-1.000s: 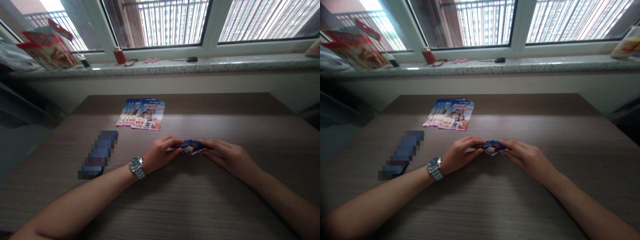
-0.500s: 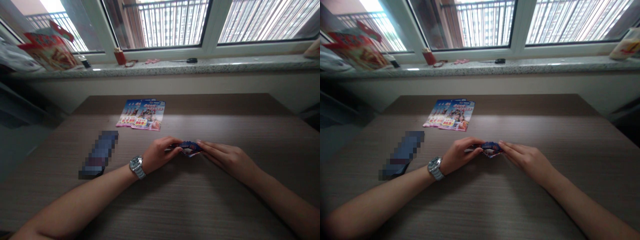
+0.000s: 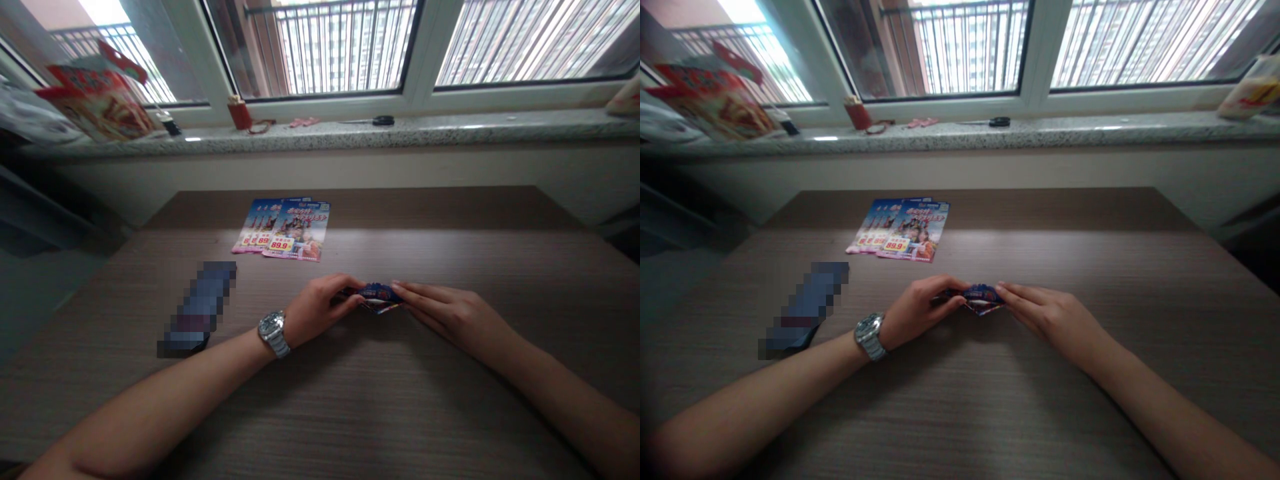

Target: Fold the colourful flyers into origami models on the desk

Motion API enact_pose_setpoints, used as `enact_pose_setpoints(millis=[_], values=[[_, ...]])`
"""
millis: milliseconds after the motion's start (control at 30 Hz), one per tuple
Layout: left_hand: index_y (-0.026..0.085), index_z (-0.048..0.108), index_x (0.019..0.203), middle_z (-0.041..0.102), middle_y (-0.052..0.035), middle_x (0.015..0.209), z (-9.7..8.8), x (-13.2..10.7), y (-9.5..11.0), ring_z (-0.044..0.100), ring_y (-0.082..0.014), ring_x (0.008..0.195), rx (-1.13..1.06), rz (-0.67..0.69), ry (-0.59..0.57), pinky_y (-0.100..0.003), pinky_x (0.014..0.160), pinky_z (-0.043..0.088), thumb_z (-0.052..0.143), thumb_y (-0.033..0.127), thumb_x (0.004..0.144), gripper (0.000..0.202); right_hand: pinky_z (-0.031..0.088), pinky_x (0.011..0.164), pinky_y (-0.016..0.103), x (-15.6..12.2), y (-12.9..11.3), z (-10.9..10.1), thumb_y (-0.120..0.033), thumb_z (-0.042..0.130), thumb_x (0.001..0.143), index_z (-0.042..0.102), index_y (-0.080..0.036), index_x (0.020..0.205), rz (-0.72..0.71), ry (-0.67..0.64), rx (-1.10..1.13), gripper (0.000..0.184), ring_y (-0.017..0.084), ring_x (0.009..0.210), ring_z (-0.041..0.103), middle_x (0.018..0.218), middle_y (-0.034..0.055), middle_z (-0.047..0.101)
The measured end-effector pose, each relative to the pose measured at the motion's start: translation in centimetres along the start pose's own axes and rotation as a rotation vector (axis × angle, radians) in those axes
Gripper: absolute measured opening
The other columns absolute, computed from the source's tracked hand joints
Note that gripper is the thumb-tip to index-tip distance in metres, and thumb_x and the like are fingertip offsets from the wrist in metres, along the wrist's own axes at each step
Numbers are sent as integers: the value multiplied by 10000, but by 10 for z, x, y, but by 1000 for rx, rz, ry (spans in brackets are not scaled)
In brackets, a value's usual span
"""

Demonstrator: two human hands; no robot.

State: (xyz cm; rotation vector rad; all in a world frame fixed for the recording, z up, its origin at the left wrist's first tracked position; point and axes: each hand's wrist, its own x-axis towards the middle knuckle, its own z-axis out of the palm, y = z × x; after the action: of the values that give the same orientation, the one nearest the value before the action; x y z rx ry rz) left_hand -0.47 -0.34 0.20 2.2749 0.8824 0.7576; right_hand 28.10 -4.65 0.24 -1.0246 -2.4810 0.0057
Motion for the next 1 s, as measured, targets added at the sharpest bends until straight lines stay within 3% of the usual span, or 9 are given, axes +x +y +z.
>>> enact_pose_setpoints(millis=[467, 633, 1000], values=[[172, 637, 1185, 717, -50, 1091, 2, -5, -3, 711, -148, 934, -69, 47, 57, -268, 870, 590, 664, 229, 917, 275, 593, 890, 293, 1, -3, 3, -189, 570, 961, 580, -245, 1334, 73, 69, 172, 377, 206, 1041, 725, 1221, 72, 725], [174, 636, 1206, 722, -53, 1072, 0, -4, 1, 711, -135, 931, -108, 42, 48, -244, 860, 580, 560, 193, 972, 246, 607, 856, 307, 0, 0, 5, -214, 587, 949, 598, -266, 1285, 129, 78, 221, 340, 215, 1003, 740, 1178, 41, 746], [174, 640, 1205, 726, -50, 1093, 1, -3, 0, 708, -134, 942, -95, 49, 44, -247, 877, 573, 565, 181, 965, 252, 619, 783, 272, -3, 3, 9, -251, 591, 959, 582, -227, 1287, 164, 75, 179, 329, 197, 914, 760, 1126, 49, 765]])
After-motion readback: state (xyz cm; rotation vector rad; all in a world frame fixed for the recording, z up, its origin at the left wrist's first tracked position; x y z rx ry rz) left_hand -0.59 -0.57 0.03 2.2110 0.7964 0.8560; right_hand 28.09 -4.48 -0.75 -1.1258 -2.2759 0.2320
